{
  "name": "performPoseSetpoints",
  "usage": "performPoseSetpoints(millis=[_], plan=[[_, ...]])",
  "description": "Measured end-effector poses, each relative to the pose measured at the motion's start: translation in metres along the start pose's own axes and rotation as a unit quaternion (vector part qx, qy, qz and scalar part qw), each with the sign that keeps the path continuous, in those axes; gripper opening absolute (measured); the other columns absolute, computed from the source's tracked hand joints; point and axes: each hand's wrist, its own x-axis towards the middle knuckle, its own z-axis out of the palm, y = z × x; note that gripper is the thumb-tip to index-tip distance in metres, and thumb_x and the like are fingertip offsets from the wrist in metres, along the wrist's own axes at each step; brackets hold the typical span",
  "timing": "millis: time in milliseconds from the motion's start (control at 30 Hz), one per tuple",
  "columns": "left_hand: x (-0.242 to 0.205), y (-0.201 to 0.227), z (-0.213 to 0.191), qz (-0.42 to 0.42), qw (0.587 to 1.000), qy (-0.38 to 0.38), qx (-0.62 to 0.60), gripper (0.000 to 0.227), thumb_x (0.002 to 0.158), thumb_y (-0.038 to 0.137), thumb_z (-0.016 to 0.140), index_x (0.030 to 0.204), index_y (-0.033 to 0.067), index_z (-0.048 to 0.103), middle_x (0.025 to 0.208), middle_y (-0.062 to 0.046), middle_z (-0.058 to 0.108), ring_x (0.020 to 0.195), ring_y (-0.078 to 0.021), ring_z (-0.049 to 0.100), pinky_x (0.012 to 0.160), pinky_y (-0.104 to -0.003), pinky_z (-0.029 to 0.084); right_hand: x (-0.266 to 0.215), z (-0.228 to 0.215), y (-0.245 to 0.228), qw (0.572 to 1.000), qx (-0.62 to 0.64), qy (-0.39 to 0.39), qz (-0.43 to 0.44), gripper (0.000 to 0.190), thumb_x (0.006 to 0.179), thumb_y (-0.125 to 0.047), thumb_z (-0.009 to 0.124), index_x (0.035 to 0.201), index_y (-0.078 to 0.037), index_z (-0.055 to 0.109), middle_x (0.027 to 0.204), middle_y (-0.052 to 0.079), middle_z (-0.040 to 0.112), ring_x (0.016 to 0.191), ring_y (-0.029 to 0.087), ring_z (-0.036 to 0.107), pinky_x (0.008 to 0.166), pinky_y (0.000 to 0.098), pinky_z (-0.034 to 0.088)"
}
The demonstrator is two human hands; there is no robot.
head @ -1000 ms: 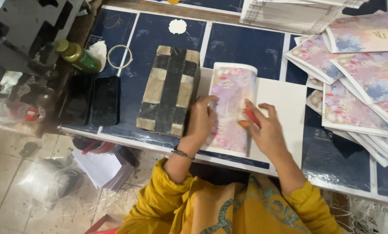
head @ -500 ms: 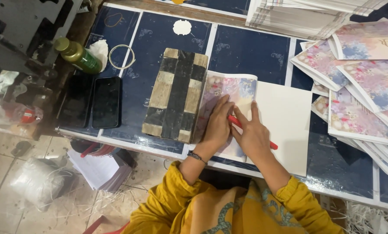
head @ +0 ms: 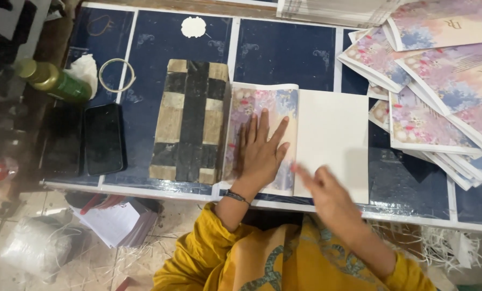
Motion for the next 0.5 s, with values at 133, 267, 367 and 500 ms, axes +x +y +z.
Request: performPoseSetpoints(millis=[133, 267, 367, 500], plan=[[-0.001, -0.006, 0.022, 0.035, 0.995, 0.09, -0.017, 0.054, 0.112, 0.041, 0.036, 0.166, 0.0328, 0.03, 0.176, -0.013, 0.008, 0.162, -0.0435, 0.01, 0.128, -0.063, 0.012, -0.014, 0.006, 0.002, 0.986, -0.053, -0.041, -0.153, 0.074, 0.085, 0.017, 0.057, 0.153, -0.011, 0.047, 0.091, 0.008, 0.046, 0.08, 0.028, 0.044, 0.073, 0.0416, 0.043], [0.0, -0.002, 0.008, -0.004, 0.999, -0.015, 0.032, 0.054, 0.111, 0.041, 0.033, 0.165, 0.039, 0.027, 0.175, -0.014, 0.015, 0.161, -0.0384, 0.011, 0.126, -0.058, 0.006, 0.042, -0.003, 0.014, 0.998, 0.03, -0.049, -0.038, 0.038, 0.093, -0.011, 0.054, 0.13, -0.018, 0.059, 0.091, 0.008, 0.05, 0.08, 0.034, 0.05, 0.078, 0.0454, 0.044], [0.002, -0.002, 0.017, -0.009, 0.999, -0.005, 0.033, 0.054, 0.111, 0.039, 0.033, 0.165, 0.0357, 0.029, 0.176, -0.014, 0.015, 0.161, -0.0378, 0.011, 0.126, -0.058, 0.006, 0.102, 0.016, 0.067, 1.0, 0.012, 0.001, -0.008, 0.026, 0.098, -0.012, 0.059, 0.122, -0.016, 0.069, 0.092, 0.011, 0.052, 0.083, 0.036, 0.054, 0.079, 0.0465, 0.046], [0.002, -0.001, 0.025, -0.018, 0.999, 0.03, 0.032, 0.054, 0.11, 0.037, 0.035, 0.164, 0.0336, 0.034, 0.176, -0.01, 0.015, 0.162, -0.0352, 0.013, 0.127, -0.056, 0.007, 0.176, 0.048, 0.131, 0.991, -0.07, 0.105, -0.042, 0.049, 0.101, -0.006, 0.065, 0.142, -0.032, 0.071, 0.092, 0.005, 0.05, 0.082, 0.027, 0.054, 0.077, 0.0402, 0.05]])
